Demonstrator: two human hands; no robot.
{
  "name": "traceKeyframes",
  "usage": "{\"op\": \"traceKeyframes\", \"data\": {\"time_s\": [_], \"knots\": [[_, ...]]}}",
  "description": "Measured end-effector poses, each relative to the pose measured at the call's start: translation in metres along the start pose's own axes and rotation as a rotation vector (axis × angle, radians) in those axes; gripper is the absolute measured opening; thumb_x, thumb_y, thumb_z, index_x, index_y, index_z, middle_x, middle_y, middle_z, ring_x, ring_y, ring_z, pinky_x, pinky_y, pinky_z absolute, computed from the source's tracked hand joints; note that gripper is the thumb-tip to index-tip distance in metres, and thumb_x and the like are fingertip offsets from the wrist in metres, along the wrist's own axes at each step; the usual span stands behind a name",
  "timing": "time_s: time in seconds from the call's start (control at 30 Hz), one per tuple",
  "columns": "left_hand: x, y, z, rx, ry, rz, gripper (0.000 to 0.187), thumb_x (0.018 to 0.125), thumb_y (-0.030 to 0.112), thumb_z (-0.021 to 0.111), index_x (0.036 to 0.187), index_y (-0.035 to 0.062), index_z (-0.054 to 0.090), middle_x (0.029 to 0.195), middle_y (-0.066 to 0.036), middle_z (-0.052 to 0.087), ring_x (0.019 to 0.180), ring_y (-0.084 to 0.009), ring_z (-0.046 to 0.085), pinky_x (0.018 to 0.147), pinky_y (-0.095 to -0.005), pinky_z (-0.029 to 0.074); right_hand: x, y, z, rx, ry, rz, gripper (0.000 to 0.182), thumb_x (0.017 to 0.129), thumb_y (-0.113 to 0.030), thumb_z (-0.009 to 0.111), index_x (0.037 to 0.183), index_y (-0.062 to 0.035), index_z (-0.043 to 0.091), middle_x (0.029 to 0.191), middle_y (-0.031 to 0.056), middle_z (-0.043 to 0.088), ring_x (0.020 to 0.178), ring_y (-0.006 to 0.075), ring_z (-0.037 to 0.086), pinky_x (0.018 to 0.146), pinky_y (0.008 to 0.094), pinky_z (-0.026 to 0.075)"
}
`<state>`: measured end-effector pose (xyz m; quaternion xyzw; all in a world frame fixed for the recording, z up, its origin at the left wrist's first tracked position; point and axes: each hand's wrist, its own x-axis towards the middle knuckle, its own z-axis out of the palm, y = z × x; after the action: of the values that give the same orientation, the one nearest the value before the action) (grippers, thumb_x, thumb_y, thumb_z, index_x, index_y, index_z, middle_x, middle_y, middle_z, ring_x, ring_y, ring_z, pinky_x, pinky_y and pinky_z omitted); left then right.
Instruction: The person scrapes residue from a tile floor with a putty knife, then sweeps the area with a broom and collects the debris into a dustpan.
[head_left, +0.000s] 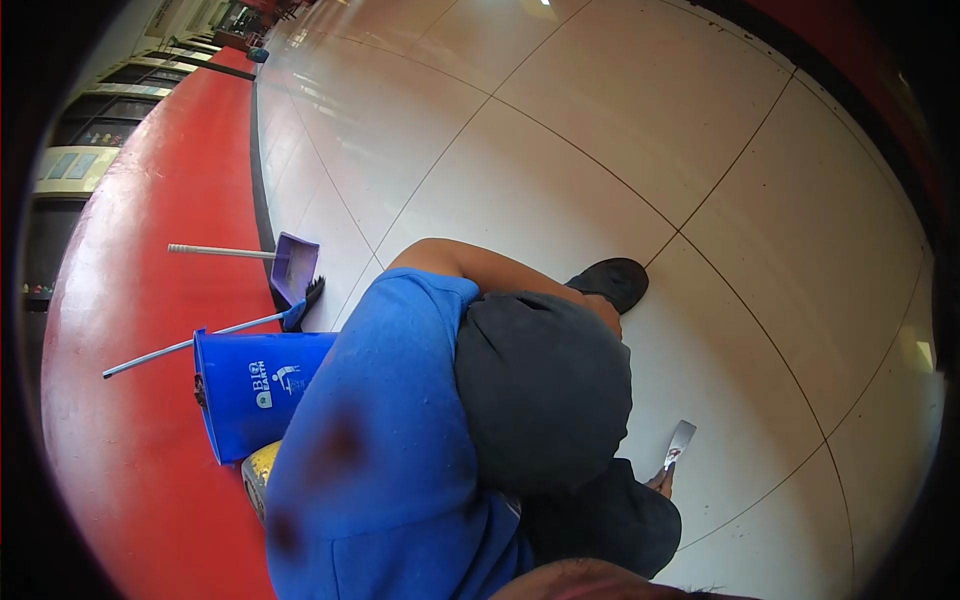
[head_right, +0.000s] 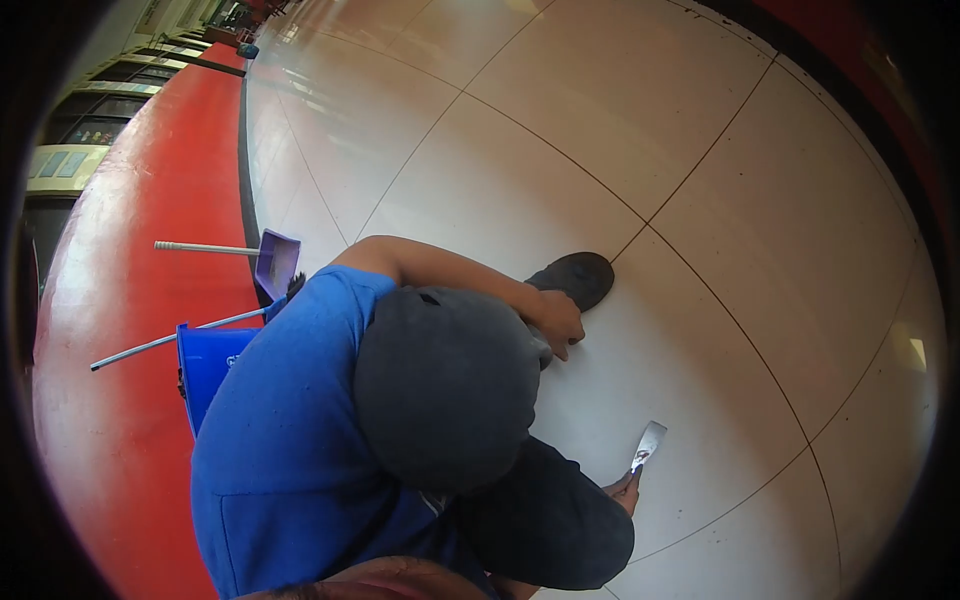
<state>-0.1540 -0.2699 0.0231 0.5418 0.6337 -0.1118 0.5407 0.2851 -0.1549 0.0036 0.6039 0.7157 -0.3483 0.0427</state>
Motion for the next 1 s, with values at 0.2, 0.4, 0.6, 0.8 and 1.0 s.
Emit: {"op": "traceKeyframes", "data": {"time_s": [0.2,0.4,0.6,0.8,1.0], "knots": [[-0.017,0.007,-0.001,-0.322,-0.087,0.125,0.045,0.089,0.046,0.06,0.11,0.0065,0.068,0.102,-0.016,0.069,0.102,-0.0328,0.064,0.085,-0.0422,0.049,-0.018,-0.018,0.027,-0.089,-0.094,-0.101,0.032,0.094,-0.022,0.057,0.125,-0.0153,0.063,0.072,0.0193,0.06,0.066,0.0342,0.063,0.058,0.0441,0.048],[-0.025,0.002,-0.002,-0.355,-0.348,0.131,0.055,0.091,0.052,0.057,0.087,-0.0003,0.074,0.075,-0.015,0.069,0.074,-0.0265,0.065,0.072,-0.0389,0.048,0.02,-0.081,0.057,0.01,0.106,-0.279,0.027,0.091,-0.016,0.062,0.117,-0.013,0.068,0.064,0.0207,0.059,0.058,0.0355,0.06,0.054,0.043,0.045],[-0.026,0.003,-0.004,-0.392,-0.414,0.088,0.057,0.091,0.048,0.06,0.065,-0.0025,0.064,0.056,-0.012,0.054,0.055,-0.0196,0.05,0.057,-0.0388,0.038,-0.022,-0.069,0.048,0.0,0.111,0.052,0.025,0.091,-0.017,0.059,0.114,-0.011,0.069,0.07,0.0239,0.062,0.065,0.0392,0.064,0.06,0.0424,0.05],[-0.024,0.017,-0.001,-0.204,-0.382,0.033,0.058,0.09,0.048,0.061,0.061,-0.0014,0.058,0.055,-0.009,0.05,0.055,-0.019,0.049,0.056,-0.0373,0.037,-0.014,-0.076,0.037,0.002,0.151,-0.006,0.025,0.092,-0.017,0.056,0.112,-0.008,0.068,0.068,0.0216,0.064,0.064,0.0396,0.064,0.06,0.0456,0.051],[-0.019,0.019,0.003,-0.321,-0.333,-0.021,0.054,0.091,0.047,0.059,0.067,-0.0019,0.06,0.059,-0.012,0.052,0.059,-0.0217,0.049,0.06,-0.039,0.038,0.023,-0.096,0.036,-0.035,0.152,-0.029,0.025,0.092,-0.019,0.056,0.11,-0.0085,0.069,0.073,0.0207,0.066,0.067,0.0402,0.066,0.065,0.0469,0.053]]}}
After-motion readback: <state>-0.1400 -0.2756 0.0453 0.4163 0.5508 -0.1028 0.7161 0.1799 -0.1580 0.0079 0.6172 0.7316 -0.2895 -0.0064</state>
